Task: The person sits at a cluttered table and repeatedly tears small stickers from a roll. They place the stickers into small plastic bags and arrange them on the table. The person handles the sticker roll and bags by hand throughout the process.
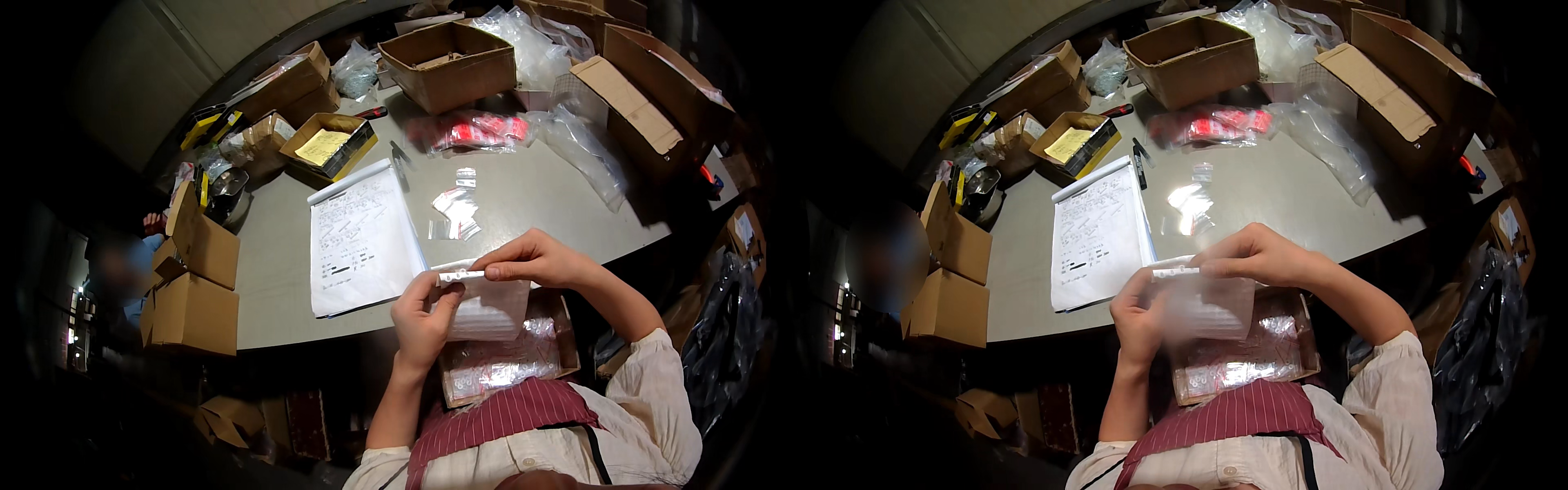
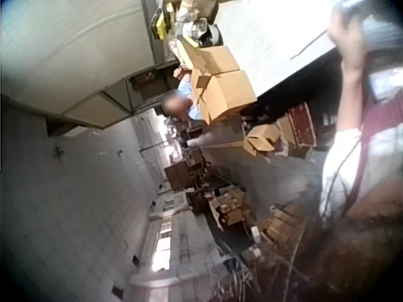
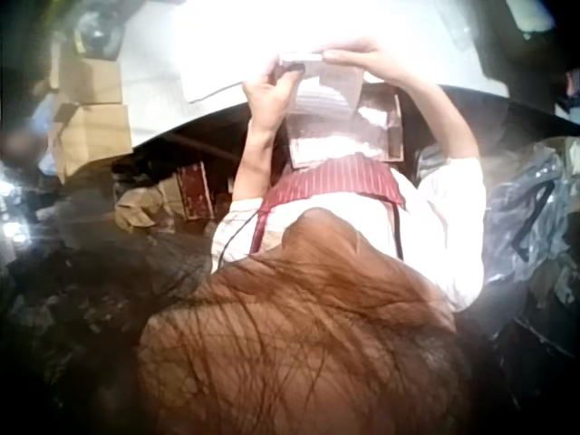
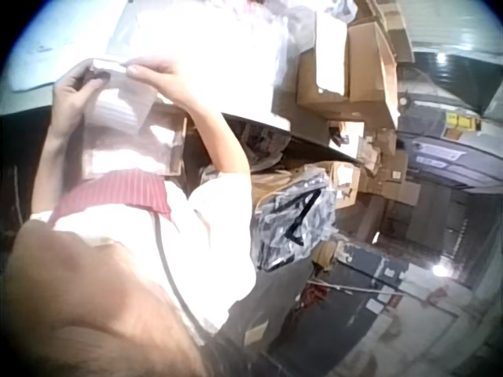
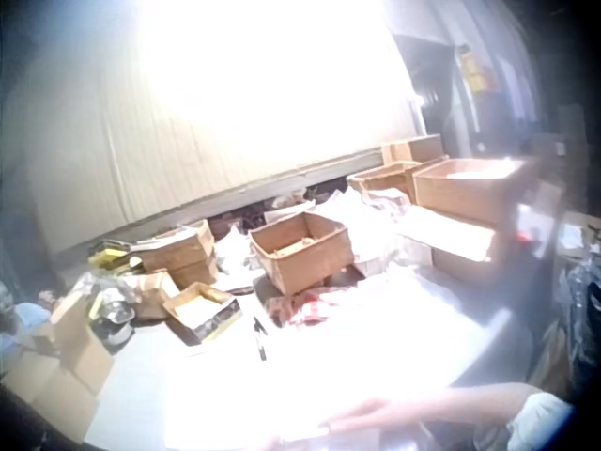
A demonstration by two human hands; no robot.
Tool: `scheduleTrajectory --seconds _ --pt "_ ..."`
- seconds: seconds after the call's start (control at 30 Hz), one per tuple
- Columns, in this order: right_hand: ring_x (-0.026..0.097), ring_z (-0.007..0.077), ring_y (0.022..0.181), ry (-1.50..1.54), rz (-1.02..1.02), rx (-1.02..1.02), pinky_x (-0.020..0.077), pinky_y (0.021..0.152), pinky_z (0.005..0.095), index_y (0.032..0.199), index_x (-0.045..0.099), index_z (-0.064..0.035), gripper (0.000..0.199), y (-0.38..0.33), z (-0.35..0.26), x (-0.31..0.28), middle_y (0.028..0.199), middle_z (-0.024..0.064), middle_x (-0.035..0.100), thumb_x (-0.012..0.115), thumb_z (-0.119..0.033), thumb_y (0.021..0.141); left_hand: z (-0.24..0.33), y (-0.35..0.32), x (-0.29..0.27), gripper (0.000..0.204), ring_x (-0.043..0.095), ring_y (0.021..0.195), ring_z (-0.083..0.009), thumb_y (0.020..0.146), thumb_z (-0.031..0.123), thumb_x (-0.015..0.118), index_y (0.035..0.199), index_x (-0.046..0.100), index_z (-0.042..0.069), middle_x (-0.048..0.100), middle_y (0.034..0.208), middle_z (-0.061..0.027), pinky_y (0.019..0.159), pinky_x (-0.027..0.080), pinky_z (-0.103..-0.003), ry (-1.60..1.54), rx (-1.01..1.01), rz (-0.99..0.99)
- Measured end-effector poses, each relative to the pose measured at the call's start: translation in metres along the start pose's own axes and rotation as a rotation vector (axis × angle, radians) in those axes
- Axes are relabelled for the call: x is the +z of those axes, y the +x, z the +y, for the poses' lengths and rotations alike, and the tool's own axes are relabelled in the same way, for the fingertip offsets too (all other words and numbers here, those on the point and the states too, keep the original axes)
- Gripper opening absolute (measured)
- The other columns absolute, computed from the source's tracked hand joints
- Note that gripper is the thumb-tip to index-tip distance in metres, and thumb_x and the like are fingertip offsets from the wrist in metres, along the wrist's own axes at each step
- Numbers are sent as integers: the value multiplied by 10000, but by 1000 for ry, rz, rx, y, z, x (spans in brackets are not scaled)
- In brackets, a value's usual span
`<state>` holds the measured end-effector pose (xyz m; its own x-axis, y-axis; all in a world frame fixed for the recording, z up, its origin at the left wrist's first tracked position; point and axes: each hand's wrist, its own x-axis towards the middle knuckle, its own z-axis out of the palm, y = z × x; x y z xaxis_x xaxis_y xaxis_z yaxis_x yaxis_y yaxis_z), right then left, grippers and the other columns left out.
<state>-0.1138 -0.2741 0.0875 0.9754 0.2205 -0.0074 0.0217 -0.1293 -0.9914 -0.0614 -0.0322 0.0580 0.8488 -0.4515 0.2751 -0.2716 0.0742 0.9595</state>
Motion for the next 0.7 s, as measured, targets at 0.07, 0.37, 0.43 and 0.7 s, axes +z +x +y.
scheduleTrajectory --seconds 0.07,0.37,0.43,0.7 --pt "658 102 977 -25 29 -54 523 887 281 1209 743 14 298 -2 -1 4 1074 70 772 727 -170 976 -4 1 1 175 663 859 -100 916 -6 727 1086 712 -45 729 963 -63 769 531 -255 -25 22 -6" --pt "702 314 901 -507 203 -425 558 793 379 1073 711 2 216 -8 -5 21 1005 159 716 760 -117 899 8 3 -2 189 652 896 -114 921 -2 749 1096 705 -56 714 1019 -71 783 521 -244 -172 -88 -48" --pt "689 333 880 -536 204 -441 553 769 390 1062 696 -2 211 -9 -6 23 988 161 700 761 -113 895 4 0 -2 184 649 902 -113 923 -4 748 1093 703 -57 711 1023 -70 782 519 -243 -181 -83 -38" --pt "654 353 860 -568 221 -495 536 747 405 1059 661 -19 218 -4 2 24 960 160 659 759 -111 887 8 1 -1 189 645 920 -101 928 -7 742 1102 700 -66 708 1037 -70 786 520 -243 -275 -191 -104"
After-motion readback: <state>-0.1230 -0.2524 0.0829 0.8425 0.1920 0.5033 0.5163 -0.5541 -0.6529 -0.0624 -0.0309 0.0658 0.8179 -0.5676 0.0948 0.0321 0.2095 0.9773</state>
